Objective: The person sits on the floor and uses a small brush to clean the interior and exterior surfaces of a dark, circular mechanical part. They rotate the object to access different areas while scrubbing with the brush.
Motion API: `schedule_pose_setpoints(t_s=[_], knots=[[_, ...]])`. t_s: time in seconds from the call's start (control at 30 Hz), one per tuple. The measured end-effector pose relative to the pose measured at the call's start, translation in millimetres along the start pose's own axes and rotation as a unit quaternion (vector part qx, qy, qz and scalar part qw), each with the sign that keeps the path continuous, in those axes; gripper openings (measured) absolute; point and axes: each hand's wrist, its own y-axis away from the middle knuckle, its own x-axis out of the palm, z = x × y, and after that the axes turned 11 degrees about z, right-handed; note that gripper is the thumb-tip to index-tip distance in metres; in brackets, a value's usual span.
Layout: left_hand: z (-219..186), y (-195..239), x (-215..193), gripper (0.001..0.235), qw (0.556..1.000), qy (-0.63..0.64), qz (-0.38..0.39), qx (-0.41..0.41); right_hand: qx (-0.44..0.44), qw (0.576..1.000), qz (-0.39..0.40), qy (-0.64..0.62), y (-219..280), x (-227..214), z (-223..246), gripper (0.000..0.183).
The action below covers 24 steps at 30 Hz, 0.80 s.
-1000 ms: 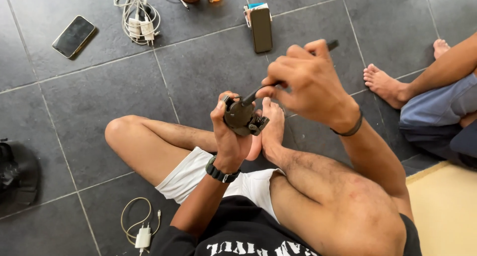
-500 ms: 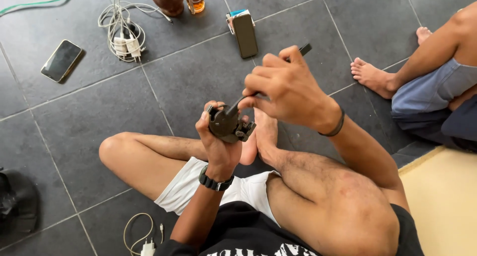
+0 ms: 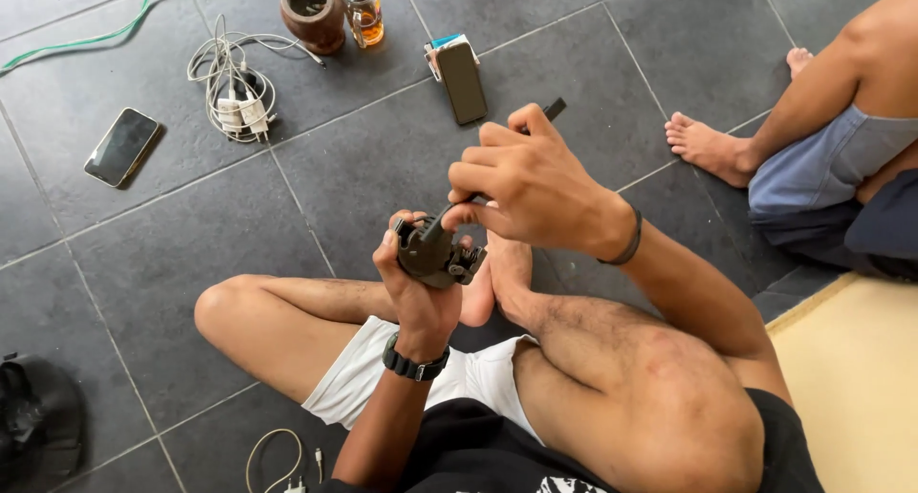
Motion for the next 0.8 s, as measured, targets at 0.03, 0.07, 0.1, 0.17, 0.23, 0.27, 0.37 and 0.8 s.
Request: schedule_pose_setpoints(t_s=[0.03,0.07,0.1,0.17,0.23,0.27,0.37,0.8], knots=[[4.3,-2.7,-9.9,0.028,1.0,0.002,0.002,0.004,-0.004,1.0,-0.001,0.003,-0.7,2.8,12.0,0.037],[8.8,-5.6,-19.7,0.027,1.0,0.017,0.012,0.009,-0.03,1.0,0.003,0.003,-1.0,5.7,23.8,0.037],[13.1,-4.8,-30.1,0.026,0.999,0.03,0.02,0.009,-0.052,0.999,0.006,0.0,1.6,9.5,38.5,0.037],[4.1,-3.4,-10.3,0.028,1.0,0.028,0.007,0.004,-0.038,0.999,-0.008,0.012,-2.5,3.4,12.8,0.035],[2.8,-1.2,-9.7,0.029,1.0,0.028,-0.005,0.003,-0.029,0.999,-0.022,0.026,-2.6,0.5,3.9,0.034],[6.4,-1.4,-18.0,0.028,0.999,0.031,-0.007,0.008,-0.026,0.999,-0.02,0.02,-1.6,-0.6,6.4,0.033],[10.9,-5.7,-18.3,0.028,0.999,0.031,0.011,0.016,-0.034,0.999,-0.013,0.003,-1.6,9.2,17.1,0.034],[17.5,-5.2,-34.0,0.027,0.999,0.047,-0.008,0.005,-0.026,0.998,-0.047,-0.014,-1.9,2.7,11.6,0.038]])
